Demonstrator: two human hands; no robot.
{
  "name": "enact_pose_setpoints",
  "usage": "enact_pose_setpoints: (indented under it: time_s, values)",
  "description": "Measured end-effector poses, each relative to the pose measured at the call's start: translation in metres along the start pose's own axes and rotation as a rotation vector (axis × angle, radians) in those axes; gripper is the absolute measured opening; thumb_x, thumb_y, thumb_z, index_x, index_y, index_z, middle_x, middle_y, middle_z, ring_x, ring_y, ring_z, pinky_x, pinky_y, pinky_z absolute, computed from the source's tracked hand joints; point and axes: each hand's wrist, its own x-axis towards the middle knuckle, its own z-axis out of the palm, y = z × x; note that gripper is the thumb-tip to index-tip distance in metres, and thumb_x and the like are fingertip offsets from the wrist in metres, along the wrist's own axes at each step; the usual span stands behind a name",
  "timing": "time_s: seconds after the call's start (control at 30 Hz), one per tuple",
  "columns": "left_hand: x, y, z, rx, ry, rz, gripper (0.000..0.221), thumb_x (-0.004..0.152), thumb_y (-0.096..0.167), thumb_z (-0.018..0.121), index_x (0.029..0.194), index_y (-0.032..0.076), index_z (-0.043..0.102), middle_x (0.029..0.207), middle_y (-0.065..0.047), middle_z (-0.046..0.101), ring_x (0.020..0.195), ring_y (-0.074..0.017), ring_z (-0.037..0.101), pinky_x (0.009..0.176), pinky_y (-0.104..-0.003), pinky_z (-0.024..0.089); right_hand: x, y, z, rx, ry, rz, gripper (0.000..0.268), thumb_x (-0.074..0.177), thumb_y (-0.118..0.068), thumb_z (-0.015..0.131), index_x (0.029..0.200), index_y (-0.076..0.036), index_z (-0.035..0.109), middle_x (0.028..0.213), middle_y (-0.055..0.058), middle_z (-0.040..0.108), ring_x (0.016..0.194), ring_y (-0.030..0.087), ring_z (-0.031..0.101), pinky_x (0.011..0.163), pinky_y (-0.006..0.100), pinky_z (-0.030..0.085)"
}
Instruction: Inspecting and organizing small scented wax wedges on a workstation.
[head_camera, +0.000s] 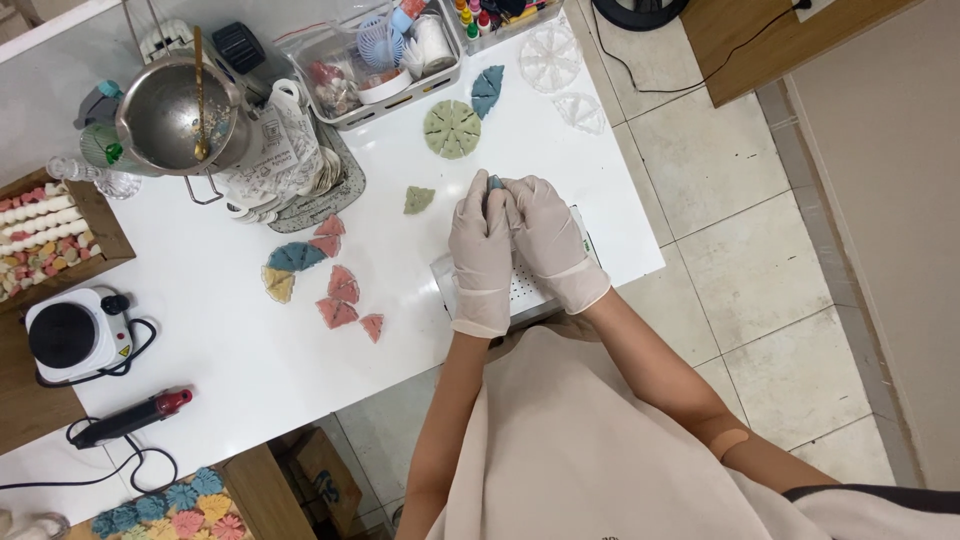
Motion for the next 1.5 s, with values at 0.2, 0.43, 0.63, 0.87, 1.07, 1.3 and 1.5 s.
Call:
enact_pose_setpoints:
  time_s: [0.2,0.43,0.63,0.87,1.07,1.3,1.5]
  values:
    - [0.002,-0.012,0.002,0.013,0.048,0.089,0.044,0.111,0.021,0.044,0.149,-0.001,0.046,0.116,-0.023,0.059,0.104,-0.0356,0.060,0.092,-0.043,0.049,0.006,-0.005,0.011,0.052,0.028,-0.036,0.022,0.101,-0.014,0.057,0.117,-0.001,0.065,0.104,0.017,0.064,0.102,0.037,0.059,0.088,0.045,0.050]
    - [0.005,-0.016,0.004,-0.015,0.099,0.150,0.044,0.107,0.013,0.043,0.148,0.000,0.047,0.117,-0.024,0.059,0.106,-0.0370,0.060,0.093,-0.044,0.049,0.009,-0.007,0.016,0.071,0.045,-0.016,0.019,0.104,-0.017,0.058,0.113,-0.002,0.065,0.099,0.016,0.063,0.097,0.036,0.060,0.084,0.044,0.050]
    - [0.009,-0.021,0.007,-0.018,0.113,0.140,0.041,0.107,0.015,0.045,0.145,0.002,0.052,0.117,-0.023,0.062,0.107,-0.0374,0.061,0.093,-0.045,0.049,0.011,-0.007,0.016,0.081,0.095,-0.015,0.017,0.104,-0.017,0.058,0.109,-0.002,0.066,0.096,0.016,0.064,0.094,0.036,0.061,0.083,0.043,0.050]
    - [0.009,-0.003,-0.004,-0.037,0.096,0.167,0.040,0.109,0.020,0.042,0.143,0.003,0.054,0.129,-0.019,0.064,0.116,-0.0357,0.061,0.100,-0.043,0.049,0.014,-0.017,0.004,0.177,0.129,-0.018,0.014,0.103,-0.011,0.060,0.110,-0.001,0.069,0.095,0.015,0.066,0.092,0.035,0.063,0.082,0.041,0.052]
    - [0.011,0.021,-0.016,-0.089,0.096,0.157,0.041,0.108,0.021,0.042,0.142,0.004,0.058,0.129,-0.015,0.067,0.116,-0.0319,0.064,0.102,-0.039,0.049,0.025,-0.037,-0.026,0.259,0.087,0.008,0.017,0.103,-0.010,0.060,0.114,-0.002,0.071,0.093,0.011,0.067,0.087,0.025,0.063,0.079,0.034,0.052]
    - [0.024,0.037,-0.038,-1.036,-0.091,-0.290,0.036,0.107,0.017,0.050,0.137,0.001,0.059,0.126,-0.011,0.065,0.107,-0.0175,0.065,0.092,-0.036,0.055,0.047,-0.047,-0.061,0.594,-0.092,0.317,0.029,0.110,-0.020,0.052,0.121,-0.004,0.074,0.094,0.001,0.068,0.086,0.008,0.059,0.082,0.026,0.052]
    - [0.016,0.063,-0.053,-1.202,-0.014,-0.282,0.033,0.105,0.012,0.053,0.136,0.002,0.046,0.125,-0.012,0.061,0.109,-0.0182,0.065,0.098,-0.039,0.058,0.045,-0.034,-0.047,0.825,-0.077,0.427,0.031,0.107,-0.016,0.050,0.128,-0.005,0.069,0.102,-0.002,0.070,0.091,0.007,0.059,0.088,0.023,0.052]
